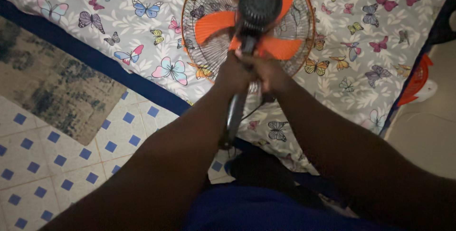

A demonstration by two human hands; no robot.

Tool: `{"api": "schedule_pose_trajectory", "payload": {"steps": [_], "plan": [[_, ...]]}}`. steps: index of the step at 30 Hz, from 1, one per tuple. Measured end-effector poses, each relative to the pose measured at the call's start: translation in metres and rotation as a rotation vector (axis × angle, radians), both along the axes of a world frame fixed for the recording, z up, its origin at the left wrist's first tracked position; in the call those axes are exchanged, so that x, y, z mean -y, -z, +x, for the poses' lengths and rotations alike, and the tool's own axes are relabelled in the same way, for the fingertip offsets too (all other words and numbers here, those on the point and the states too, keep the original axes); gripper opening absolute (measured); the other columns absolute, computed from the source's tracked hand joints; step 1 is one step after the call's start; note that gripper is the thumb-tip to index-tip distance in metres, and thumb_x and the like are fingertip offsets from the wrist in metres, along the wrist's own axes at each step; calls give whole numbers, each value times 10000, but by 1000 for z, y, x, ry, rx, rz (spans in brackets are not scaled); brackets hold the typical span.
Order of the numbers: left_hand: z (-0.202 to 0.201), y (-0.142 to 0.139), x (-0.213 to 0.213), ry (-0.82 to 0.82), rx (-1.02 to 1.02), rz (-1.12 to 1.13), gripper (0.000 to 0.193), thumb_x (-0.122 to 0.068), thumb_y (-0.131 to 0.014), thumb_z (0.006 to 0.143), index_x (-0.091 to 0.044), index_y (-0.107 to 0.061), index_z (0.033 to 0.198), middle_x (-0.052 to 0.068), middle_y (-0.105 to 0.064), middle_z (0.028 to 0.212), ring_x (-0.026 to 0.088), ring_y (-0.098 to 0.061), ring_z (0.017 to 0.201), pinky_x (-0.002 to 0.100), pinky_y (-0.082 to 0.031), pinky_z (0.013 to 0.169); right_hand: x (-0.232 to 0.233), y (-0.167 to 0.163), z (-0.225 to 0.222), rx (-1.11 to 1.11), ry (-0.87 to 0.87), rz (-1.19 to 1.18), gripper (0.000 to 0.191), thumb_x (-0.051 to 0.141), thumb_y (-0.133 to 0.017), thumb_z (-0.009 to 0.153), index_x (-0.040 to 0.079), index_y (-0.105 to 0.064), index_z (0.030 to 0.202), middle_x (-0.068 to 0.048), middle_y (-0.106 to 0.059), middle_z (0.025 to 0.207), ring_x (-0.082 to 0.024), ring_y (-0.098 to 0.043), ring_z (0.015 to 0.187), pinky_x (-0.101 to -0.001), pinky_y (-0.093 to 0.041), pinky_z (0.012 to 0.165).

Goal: The person holds a small electric fan on a bed and uses a screwdriver to unscrew and re-tighten screws on the fan's rear housing and handle, repositioning the fan repeatedly while working on it.

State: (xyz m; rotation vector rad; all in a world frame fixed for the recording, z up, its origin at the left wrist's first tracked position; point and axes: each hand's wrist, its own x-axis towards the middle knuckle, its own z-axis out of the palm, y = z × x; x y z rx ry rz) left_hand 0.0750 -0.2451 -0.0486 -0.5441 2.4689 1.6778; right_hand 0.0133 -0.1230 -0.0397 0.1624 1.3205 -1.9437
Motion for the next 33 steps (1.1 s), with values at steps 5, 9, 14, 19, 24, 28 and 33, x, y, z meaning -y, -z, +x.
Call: {"api": "schedule_pose_trajectory", "payload": {"steps": [5,9,14,19,24,28,33], "plan": [[-33,7,9,-43,154,446,506,-353,-783,744,68,-694,1010,228,-720,899,331,-691,746,444,-552,661,1,-29,-27,-282,-94,518,400,498,-705,904,101,-660,883,-29,-561,619,-133,-532,457,-296,-404,402],[-53,10,16,-33,444,500,328,-283,-794,768,22,-727,869,171,-726,780,269,-690,566,439,-590,545,-4,-38,-47,-181,-282,528,569,597,-653,956,108,-557,683,-9,-483,487,-118,-432,340,-285,-329,339],[-50,14,17,4,408,744,312,-246,-852,706,-89,-745,954,90,-732,825,218,-668,627,414,-558,555,2,-30,-51,-97,-252,582,572,625,-629,950,153,-499,654,29,-453,502,-95,-403,359,-276,-317,345],[-29,32,19,-83,312,712,437,-175,-899,671,-74,-705,1049,98,-741,859,208,-687,676,397,-570,599,6,-9,-42,-98,-213,529,521,611,-609,945,169,-531,679,34,-455,515,-96,-409,378,-272,-300,352],[-25,49,20,-119,145,798,551,-150,-905,669,-39,-639,1140,115,-772,910,207,-721,720,353,-594,676,8,-1,-49,-117,-250,496,528,607,-631,938,149,-545,688,21,-480,522,-107,-413,380,-273,-294,350],[-18,47,13,-147,-4,743,529,-153,-907,665,-39,-681,1130,66,-739,909,159,-692,739,337,-576,684,5,-8,-52,15,-210,465,445,577,-681,919,149,-623,810,13,-542,598,-113,-508,440,-266,-414,415],[-16,22,15,-71,49,625,344,-254,-828,761,4,-715,957,93,-662,736,195,-626,557,395,-538,543,-8,-15,-47,-15,-247,214,437,583,-637,932,150,-669,981,42,-638,747,-68,-502,521,-231,-372,443]]}}
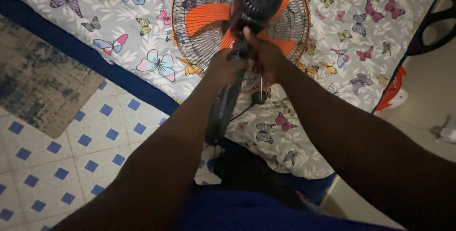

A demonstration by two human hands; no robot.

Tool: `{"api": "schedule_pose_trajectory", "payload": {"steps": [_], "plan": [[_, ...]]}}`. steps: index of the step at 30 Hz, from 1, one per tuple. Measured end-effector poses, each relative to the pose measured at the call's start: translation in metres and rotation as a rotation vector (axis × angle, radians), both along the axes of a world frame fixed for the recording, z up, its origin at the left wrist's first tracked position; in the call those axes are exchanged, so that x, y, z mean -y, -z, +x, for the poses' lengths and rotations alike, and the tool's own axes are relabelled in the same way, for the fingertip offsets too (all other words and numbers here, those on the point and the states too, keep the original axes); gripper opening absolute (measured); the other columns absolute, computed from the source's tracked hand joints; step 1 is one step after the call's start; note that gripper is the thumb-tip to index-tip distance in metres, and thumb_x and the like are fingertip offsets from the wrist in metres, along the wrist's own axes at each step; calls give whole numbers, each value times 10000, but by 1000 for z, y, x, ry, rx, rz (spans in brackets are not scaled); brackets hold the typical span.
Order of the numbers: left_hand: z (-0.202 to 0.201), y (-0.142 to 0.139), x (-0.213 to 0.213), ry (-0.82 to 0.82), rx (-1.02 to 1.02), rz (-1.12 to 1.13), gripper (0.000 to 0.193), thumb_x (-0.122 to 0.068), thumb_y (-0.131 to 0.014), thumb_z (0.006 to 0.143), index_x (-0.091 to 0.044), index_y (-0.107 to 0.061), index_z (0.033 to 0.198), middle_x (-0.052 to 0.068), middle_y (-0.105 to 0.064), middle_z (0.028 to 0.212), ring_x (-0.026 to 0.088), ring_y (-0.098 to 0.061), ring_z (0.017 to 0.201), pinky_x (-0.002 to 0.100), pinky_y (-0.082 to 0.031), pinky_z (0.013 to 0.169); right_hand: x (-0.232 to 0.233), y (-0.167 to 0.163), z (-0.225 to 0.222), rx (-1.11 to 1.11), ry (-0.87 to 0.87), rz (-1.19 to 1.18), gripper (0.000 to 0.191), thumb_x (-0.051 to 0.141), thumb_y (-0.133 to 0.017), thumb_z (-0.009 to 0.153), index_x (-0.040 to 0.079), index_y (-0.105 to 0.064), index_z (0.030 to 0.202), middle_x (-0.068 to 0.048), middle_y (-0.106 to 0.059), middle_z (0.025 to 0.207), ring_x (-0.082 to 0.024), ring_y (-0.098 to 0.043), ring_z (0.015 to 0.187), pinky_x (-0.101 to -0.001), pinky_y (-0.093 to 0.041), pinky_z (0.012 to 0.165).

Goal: The person holds a small electric fan on a bed and uses a screwdriver to unscrew and re-tighten screws on the fan's rear housing and handle, repositioning the fan repeatedly while working on it.

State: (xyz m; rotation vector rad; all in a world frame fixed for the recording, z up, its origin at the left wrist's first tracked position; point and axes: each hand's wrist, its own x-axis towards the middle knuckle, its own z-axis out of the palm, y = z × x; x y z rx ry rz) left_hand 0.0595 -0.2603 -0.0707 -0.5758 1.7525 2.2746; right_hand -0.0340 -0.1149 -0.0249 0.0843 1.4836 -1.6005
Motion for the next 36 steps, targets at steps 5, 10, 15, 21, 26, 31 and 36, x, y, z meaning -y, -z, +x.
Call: {"api": "schedule_pose_trajectory", "payload": {"steps": [5,10,15,21,26,31,36], "plan": [[-17,-13,21,-28,132,126,333,-290,-688,866,42,-715,877,131,-706,708,207,-661,532,381,-536,517,-12,5,2,-5,6,43,358,516,-659,969,163,-621,927,71,-546,675,-58,-479,511,-222,-368,436],[-31,-1,12,-149,-85,67,323,-182,-779,837,-44,-669,1107,100,-719,861,155,-674,682,316,-559,599,-15,17,19,84,97,-58,153,290,-677,963,156,-611,995,37,-561,774,-79,-562,609,-265,-503,537],[-37,0,20,-52,-34,60,387,-169,-759,786,-138,-677,1162,74,-767,890,180,-727,706,304,-605,622,-7,22,22,2,279,-76,340,196,-681,889,205,-503,1178,2,-613,837,-128,-642,616,-329,-565,498],[-41,-4,21,49,49,35,399,-219,-863,765,-110,-691,1108,66,-720,924,184,-671,769,310,-519,575,-14,19,27,-74,301,-62,443,269,-748,881,193,-468,1216,0,-587,805,-121,-571,530,-243,-388,378],[-37,-2,8,-61,37,222,492,-215,-877,733,-92,-645,1148,102,-728,969,223,-726,807,344,-606,654,-18,16,22,-98,260,63,458,254,-749,878,174,-482,1241,5,-584,811,-78,-516,549,-224,-397,424],[-25,-9,0,-97,75,226,658,-240,-863,712,-113,-484,1235,125,-692,969,240,-713,793,387,-611,647,-49,-1,1,-95,82,69,336,137,-706,933,103,-521,1211,4,-542,805,-77,-495,595,-250,-391,469],[-5,-13,-14,139,173,-66,691,-222,-923,718,-31,-433,1165,150,-717,928,253,-749,753,386,-651,656,-73,-28,-11,-287,418,-217,159,94,-579,1055,-32,-483,1070,-103,-568,817,-204,-570,657,-355,-507,565]]}}
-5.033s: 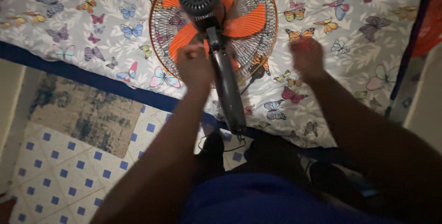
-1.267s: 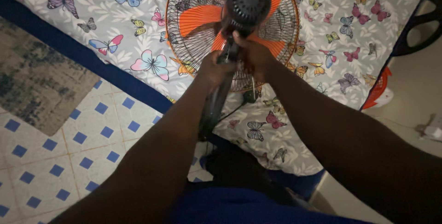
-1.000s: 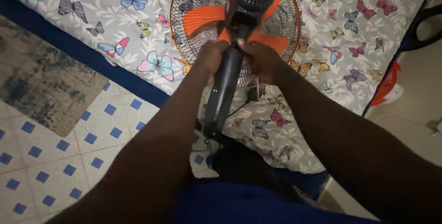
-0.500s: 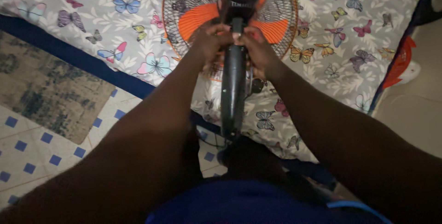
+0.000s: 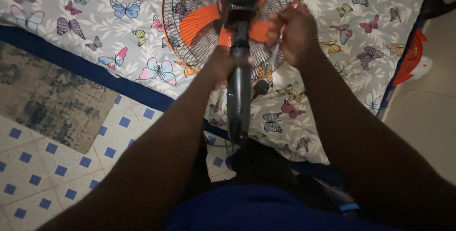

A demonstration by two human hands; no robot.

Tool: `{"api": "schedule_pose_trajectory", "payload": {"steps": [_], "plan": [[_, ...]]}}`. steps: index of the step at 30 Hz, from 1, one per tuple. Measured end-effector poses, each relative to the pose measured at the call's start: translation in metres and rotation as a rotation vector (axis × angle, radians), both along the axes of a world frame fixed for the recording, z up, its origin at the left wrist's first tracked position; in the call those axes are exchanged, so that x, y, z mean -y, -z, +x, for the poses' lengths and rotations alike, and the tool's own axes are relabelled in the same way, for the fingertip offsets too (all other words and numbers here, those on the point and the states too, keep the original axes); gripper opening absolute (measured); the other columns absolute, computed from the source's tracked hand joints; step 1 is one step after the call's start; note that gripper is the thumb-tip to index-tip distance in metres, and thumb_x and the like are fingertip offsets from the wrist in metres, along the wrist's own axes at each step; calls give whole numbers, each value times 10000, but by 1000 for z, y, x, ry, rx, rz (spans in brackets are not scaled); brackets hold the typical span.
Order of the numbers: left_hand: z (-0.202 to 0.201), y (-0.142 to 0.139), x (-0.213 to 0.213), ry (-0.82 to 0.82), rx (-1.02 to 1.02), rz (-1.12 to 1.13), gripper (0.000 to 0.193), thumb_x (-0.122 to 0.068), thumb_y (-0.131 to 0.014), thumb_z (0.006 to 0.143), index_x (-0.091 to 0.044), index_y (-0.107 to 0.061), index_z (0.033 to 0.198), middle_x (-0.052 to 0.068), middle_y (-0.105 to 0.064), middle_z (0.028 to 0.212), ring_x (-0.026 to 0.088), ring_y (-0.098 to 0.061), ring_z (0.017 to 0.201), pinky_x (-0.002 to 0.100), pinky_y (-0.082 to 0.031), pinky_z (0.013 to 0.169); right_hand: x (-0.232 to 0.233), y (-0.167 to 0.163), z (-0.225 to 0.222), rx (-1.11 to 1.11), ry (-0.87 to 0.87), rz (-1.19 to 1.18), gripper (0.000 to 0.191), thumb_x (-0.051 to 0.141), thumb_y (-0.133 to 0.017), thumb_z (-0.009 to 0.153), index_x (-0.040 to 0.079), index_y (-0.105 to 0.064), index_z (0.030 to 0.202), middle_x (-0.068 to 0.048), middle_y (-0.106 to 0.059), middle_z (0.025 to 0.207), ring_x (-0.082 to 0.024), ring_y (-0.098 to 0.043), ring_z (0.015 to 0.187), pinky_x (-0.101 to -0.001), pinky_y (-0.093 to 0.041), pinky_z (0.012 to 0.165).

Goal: The person holds a small electric fan on a bed and uses a screwdriver to unscrew and re-tighten screws on the fan's rear housing and handle, repositioning the fan repeatedly while working on it.

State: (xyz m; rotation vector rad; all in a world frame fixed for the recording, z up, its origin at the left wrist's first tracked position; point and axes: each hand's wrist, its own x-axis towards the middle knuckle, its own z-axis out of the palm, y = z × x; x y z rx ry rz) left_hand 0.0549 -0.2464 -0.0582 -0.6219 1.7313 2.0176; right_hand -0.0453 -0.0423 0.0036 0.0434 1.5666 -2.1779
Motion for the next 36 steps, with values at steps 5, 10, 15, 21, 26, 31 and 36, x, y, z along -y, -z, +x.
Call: {"api": "schedule_pose_trajectory", "payload": {"steps": [5,10,15,21,26,31,36], "plan": [[8,3,-19,-75,-121,47,493,-118,-875,675,-7,-602,1070,124,-738,844,242,-733,681,387,-628,601,16,-21,5,-211,346,-265,230,-20,-603,981,66,-430,1105,-157,-669,954,-243,-652,793,-357,-519,673],[8,-6,-22,-136,-32,124,463,-57,-825,670,-30,-592,1069,137,-710,817,251,-702,622,410,-611,556,33,-29,9,-391,390,-315,270,-20,-615,978,85,-430,1142,-161,-657,970,-248,-654,836,-371,-543,738],[9,-19,-19,-148,13,117,427,-51,-795,673,-42,-600,1052,139,-688,798,259,-675,582,432,-595,516,54,-25,25,-485,330,-253,251,-86,-575,1028,68,-428,1161,-127,-620,1035,-209,-658,911,-368,-600,867],[7,-16,-22,-152,-17,144,514,-54,-817,688,-50,-544,1123,121,-688,828,236,-695,625,409,-613,551,58,-39,53,-825,76,68,215,-103,-512,1106,53,-398,1199,-109,-577,1183,-177,-675,1149,-321,-609,1026],[3,-5,-26,-141,-43,103,534,-84,-807,688,-59,-558,1159,113,-689,879,234,-696,679,398,-614,568,67,-62,64,-855,38,196,213,-84,-557,1110,65,-426,1189,-120,-633,1188,-143,-667,1073,-325,-591,984],[-2,15,-33,-28,-214,-265,469,-303,-760,938,-6,-544,1229,156,-716,1087,284,-721,976,423,-595,811,79,-70,100,-856,-185,506,157,-62,-498,1042,63,-477,1134,-94,-658,1222,-182,-687,1139,-357,-591,953],[1,44,-43,-39,-723,-426,383,-262,-584,1056,20,-526,1309,244,-652,1196,370,-621,1141,486,-506,943,88,-67,113,-961,-188,525,303,-97,-535,862,42,-593,1125,-122,-637,1054,-242,-652,961,-377,-533,873]]}}
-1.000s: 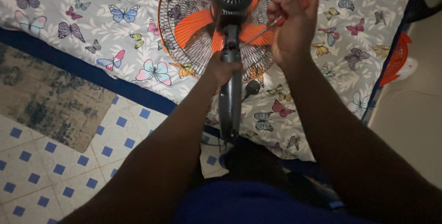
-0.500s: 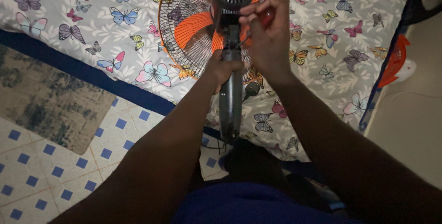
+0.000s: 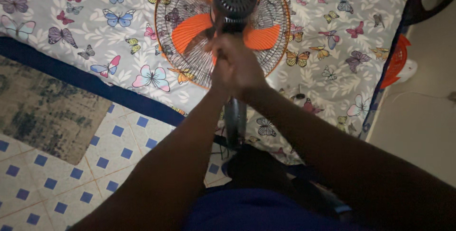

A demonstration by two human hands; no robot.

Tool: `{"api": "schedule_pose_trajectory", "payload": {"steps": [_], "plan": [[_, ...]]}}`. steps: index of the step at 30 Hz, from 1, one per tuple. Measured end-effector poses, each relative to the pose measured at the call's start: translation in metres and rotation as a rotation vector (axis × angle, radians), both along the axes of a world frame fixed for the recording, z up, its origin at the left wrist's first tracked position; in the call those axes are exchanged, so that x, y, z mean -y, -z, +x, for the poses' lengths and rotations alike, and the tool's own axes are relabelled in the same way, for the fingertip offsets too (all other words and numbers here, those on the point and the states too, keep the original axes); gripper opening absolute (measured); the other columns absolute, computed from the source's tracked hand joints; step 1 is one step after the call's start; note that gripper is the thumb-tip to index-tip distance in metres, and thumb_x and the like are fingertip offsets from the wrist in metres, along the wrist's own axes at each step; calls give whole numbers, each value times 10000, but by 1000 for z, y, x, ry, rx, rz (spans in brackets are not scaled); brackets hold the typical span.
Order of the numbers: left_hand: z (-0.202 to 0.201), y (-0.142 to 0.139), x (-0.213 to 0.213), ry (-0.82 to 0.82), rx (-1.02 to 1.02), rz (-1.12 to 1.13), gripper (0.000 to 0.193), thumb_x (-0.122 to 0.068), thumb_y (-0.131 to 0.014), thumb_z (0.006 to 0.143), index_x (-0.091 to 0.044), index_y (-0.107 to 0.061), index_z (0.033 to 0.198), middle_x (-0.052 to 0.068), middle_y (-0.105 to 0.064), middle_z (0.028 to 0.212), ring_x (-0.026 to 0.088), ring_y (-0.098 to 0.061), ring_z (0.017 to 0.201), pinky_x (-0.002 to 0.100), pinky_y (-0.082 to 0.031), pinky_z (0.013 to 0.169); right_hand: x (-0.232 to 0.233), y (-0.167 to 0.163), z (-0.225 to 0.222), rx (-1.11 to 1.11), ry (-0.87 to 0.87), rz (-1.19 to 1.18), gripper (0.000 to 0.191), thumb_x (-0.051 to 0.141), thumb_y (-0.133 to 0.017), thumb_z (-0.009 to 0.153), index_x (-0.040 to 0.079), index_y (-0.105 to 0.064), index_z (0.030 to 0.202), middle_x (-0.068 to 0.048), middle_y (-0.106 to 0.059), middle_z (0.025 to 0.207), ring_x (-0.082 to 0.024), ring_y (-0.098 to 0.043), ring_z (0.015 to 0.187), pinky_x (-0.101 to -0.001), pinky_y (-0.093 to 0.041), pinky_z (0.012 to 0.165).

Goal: The person holds a small electric fan on a bed and uses a screwdriver to unscrew and re-tighten screws on the fan's rear housing and handle, repositioning the fan repeatedly while working on it.

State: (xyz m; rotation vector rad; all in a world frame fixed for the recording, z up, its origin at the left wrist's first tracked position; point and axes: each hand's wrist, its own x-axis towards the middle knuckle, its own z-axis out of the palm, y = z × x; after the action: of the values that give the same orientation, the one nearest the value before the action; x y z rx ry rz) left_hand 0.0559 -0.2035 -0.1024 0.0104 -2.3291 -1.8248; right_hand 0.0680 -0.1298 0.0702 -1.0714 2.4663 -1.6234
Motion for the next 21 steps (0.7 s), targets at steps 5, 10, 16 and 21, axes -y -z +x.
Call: {"api": "schedule_pose_trajectory", "payload": {"steps": [5,10,16,21], "plan": [[6,13,-14,-83,127,148,370,-241,-606,1012,13,-541,1273,219,-656,1149,336,-632,1071,465,-518,884,11,14,-1,15,-44,-1,238,-87,-560,818,52,-588,1009,-94,-630,973,-228,-627,905,-336,-507,815],[-3,3,-17,-130,219,314,358,-220,-627,968,6,-557,1237,193,-660,1103,303,-642,1002,443,-530,826,6,17,-8,90,-29,-76,174,-85,-573,821,59,-520,902,-52,-653,920,-177,-657,890,-300,-517,783],[-5,-6,-20,-169,291,522,347,-195,-653,916,-3,-575,1194,163,-665,1046,263,-655,918,418,-545,756,-6,14,-21,171,-169,-12,166,-91,-589,848,59,-525,881,-52,-598,901,-118,-615,841,-278,-513,730],[-2,-8,-31,-207,328,702,341,-174,-674,872,-10,-590,1158,138,-669,999,229,-666,848,397,-557,697,-10,35,-34,297,-160,-26,206,-106,-627,884,72,-525,889,-19,-627,887,-112,-637,835,-266,-535,762]]}}
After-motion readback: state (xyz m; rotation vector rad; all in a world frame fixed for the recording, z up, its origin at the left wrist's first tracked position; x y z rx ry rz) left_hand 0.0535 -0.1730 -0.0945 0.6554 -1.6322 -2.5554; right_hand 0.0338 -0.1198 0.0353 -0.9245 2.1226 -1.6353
